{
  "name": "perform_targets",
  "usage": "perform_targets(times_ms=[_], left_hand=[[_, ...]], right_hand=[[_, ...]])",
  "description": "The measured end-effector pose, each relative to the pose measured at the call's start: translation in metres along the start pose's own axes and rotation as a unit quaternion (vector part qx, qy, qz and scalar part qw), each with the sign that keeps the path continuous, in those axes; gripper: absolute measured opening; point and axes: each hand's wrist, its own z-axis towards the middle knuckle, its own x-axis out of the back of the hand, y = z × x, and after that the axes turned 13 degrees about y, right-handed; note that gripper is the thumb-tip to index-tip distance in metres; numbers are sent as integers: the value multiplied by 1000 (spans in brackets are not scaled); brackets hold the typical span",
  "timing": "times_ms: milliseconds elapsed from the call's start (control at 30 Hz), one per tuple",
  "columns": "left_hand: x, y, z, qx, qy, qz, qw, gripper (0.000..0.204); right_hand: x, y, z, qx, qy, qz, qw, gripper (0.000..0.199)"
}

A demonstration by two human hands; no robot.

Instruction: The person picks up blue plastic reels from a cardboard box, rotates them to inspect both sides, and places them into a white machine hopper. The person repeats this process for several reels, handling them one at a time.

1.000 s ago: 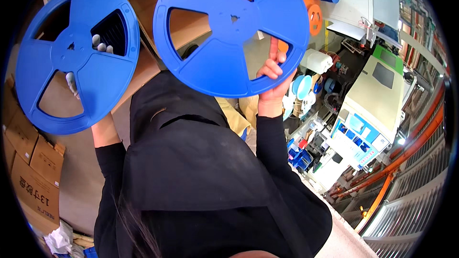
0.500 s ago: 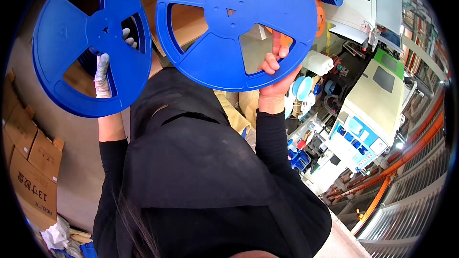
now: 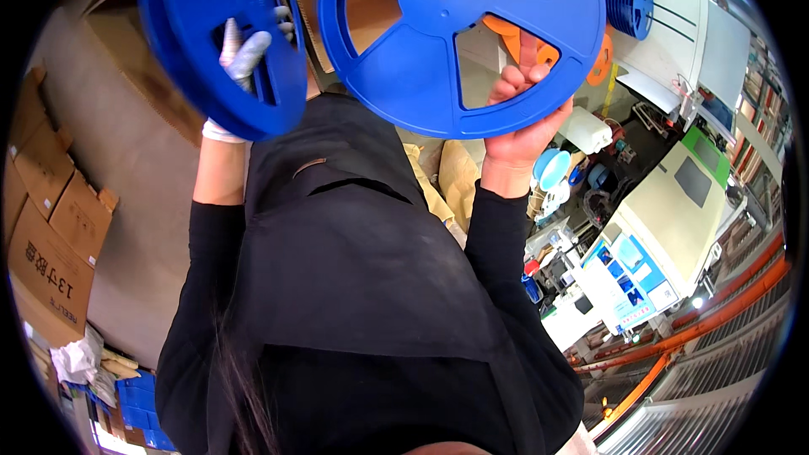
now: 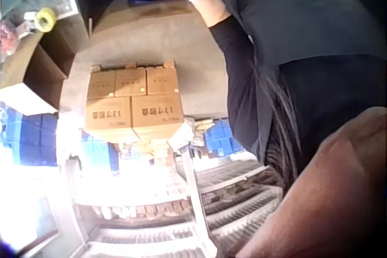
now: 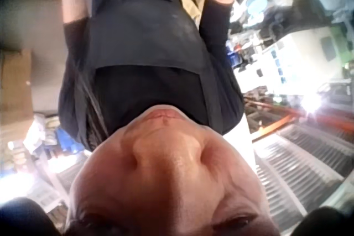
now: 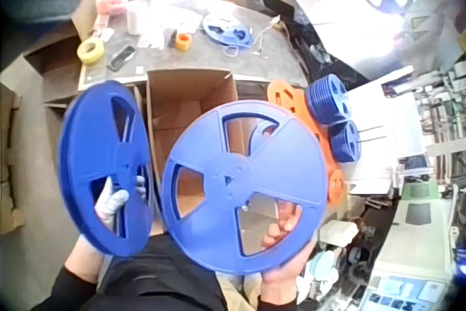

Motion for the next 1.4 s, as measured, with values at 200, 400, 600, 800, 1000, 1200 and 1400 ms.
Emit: perform_targets(times_ms=[200, 400, 600, 800, 1000, 1200, 1400], left_hand=[[-39, -29, -17, 96, -28, -72, 992, 57], [-79, -33, -42, 202, -195, -430, 858, 69], [-45, -16, -28, 229, -232, -365, 872, 81], [-22, -9, -20, 268, -210, -387, 857, 87], [1, -20, -1, 245, -214, -405, 855, 88], [20, -17, 14, 263, -222, -393, 853, 85], [40, -6, 0, 224, -117, -359, 898, 81]], right_hand=[[-98, 102, -30, 152, -238, -479, 831, 42], [-127, 125, -61, 179, -376, -460, 784, 69], [-92, 60, -27, 273, -322, -484, 766, 43], [-57, 32, -15, 207, 53, -335, 918, 23], [-47, 36, -9, 135, 84, -318, 935, 23], [-46, 45, -7, 104, 90, -333, 933, 23], [-37, 51, -4, 61, 88, -367, 924, 23]])
